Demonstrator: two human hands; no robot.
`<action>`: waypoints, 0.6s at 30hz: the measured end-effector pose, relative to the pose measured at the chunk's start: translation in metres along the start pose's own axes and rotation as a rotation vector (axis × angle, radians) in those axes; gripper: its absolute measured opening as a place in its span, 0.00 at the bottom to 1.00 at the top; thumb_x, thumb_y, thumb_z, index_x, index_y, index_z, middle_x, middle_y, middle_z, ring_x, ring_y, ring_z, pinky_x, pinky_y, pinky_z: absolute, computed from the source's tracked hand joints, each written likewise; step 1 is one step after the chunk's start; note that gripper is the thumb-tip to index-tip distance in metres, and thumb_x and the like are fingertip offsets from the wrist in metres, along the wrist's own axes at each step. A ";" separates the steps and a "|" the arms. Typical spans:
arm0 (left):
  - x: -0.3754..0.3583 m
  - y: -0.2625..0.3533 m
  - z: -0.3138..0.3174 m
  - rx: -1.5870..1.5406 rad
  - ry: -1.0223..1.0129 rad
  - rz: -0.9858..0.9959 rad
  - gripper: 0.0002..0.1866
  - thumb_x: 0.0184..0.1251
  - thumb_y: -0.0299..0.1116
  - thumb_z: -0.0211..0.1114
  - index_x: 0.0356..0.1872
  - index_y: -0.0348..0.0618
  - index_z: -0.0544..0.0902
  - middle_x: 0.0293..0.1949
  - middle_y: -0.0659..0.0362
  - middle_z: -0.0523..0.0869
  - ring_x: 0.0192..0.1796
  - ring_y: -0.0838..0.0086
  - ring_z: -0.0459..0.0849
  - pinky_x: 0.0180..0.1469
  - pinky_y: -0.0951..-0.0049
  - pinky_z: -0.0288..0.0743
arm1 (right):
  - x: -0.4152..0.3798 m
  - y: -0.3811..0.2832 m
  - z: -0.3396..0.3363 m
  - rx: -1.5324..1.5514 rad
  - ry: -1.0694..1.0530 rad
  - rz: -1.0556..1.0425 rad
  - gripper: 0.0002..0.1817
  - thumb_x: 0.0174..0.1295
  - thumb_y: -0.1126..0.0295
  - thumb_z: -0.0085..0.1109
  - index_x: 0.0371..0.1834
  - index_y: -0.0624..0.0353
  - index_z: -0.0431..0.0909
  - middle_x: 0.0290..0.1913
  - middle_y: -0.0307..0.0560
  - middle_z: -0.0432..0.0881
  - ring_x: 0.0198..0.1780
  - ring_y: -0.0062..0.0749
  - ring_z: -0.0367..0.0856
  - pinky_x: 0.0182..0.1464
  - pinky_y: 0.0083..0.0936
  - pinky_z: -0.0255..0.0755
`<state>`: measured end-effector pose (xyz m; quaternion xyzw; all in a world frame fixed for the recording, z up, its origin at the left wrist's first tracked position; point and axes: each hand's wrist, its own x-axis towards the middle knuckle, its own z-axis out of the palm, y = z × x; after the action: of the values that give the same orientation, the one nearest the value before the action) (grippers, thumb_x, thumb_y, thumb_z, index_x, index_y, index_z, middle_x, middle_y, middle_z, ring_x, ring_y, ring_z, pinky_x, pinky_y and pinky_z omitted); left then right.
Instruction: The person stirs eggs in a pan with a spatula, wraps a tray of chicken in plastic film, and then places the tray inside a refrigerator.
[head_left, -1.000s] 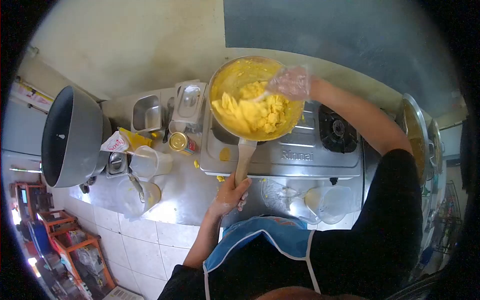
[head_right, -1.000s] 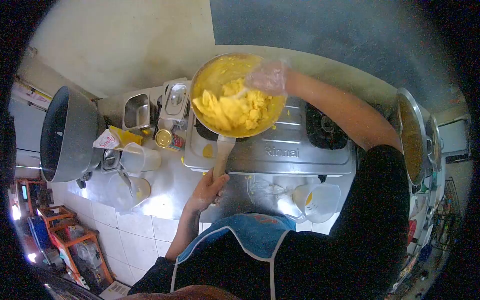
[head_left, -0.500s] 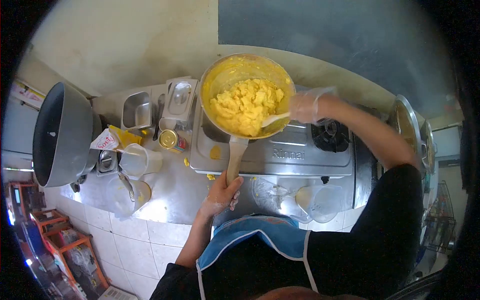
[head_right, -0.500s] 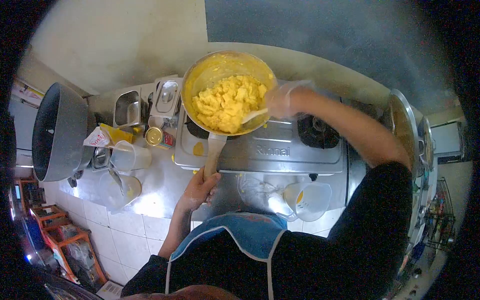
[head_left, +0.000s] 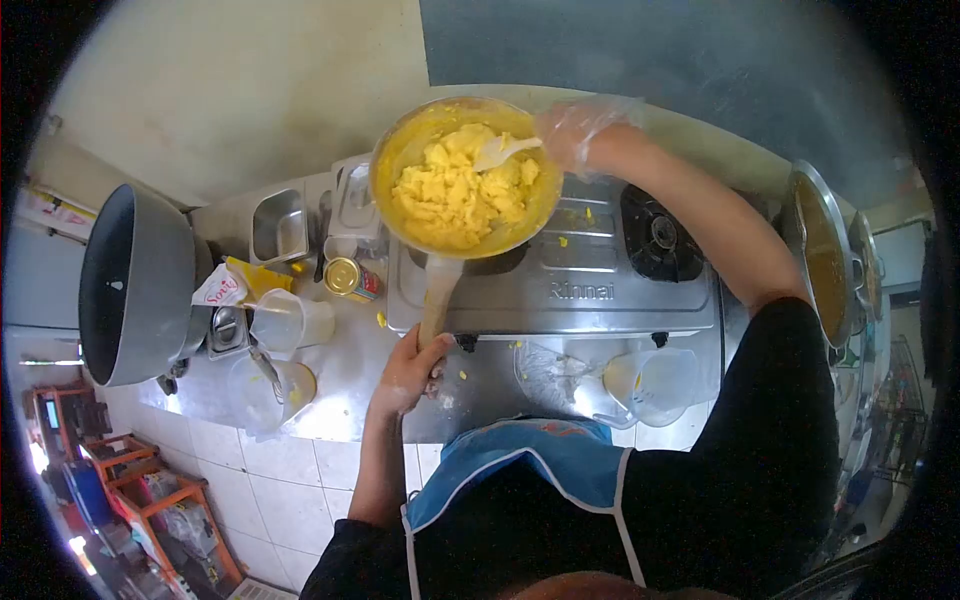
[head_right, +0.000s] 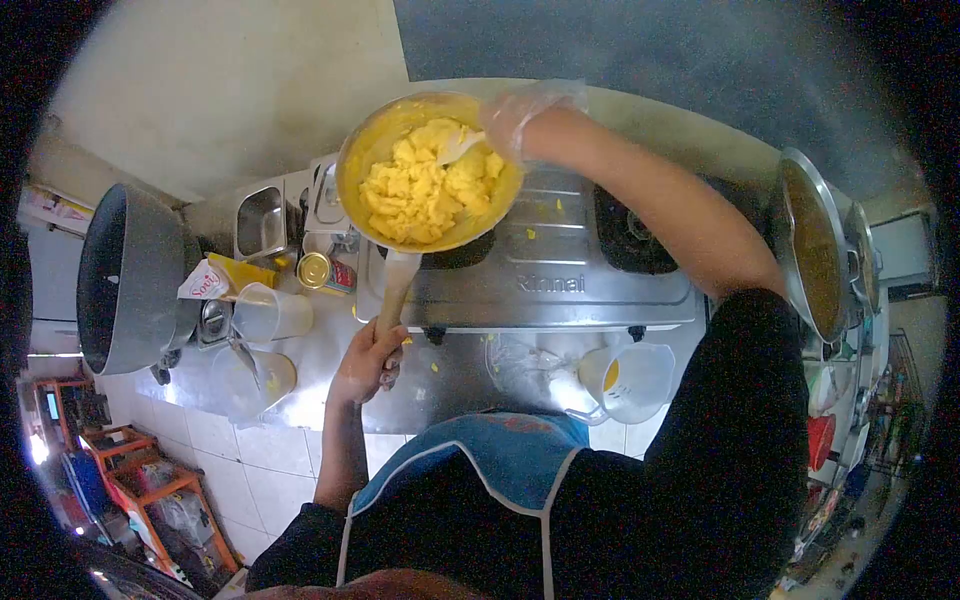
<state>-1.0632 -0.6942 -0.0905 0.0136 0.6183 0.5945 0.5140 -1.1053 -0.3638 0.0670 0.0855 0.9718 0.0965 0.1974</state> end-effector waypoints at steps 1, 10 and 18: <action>-0.003 -0.002 -0.002 0.013 -0.009 -0.002 0.13 0.72 0.42 0.62 0.40 0.45 0.71 0.19 0.66 0.69 0.15 0.83 0.66 0.15 0.79 0.62 | -0.006 0.004 0.002 -0.049 0.071 -0.013 0.13 0.60 0.71 0.52 0.43 0.62 0.84 0.42 0.59 0.86 0.41 0.51 0.87 0.39 0.45 0.79; -0.025 -0.019 0.002 0.002 -0.052 -0.012 0.13 0.74 0.41 0.59 0.44 0.43 0.69 0.19 0.66 0.69 0.16 0.82 0.68 0.15 0.79 0.64 | -0.011 0.005 0.014 -0.097 -0.100 -0.053 0.13 0.60 0.70 0.51 0.41 0.62 0.83 0.45 0.58 0.85 0.46 0.54 0.86 0.44 0.45 0.79; -0.022 -0.016 0.007 0.071 -0.065 0.027 0.15 0.74 0.43 0.60 0.45 0.43 0.70 0.20 0.66 0.70 0.16 0.82 0.68 0.15 0.78 0.65 | 0.093 0.010 0.105 0.063 0.107 -0.101 0.12 0.63 0.67 0.52 0.45 0.57 0.82 0.45 0.53 0.85 0.45 0.50 0.85 0.45 0.45 0.79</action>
<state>-1.0383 -0.7073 -0.0873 0.0593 0.6216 0.5782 0.5251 -1.1466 -0.3194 -0.0600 0.0375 0.9866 0.0601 0.1470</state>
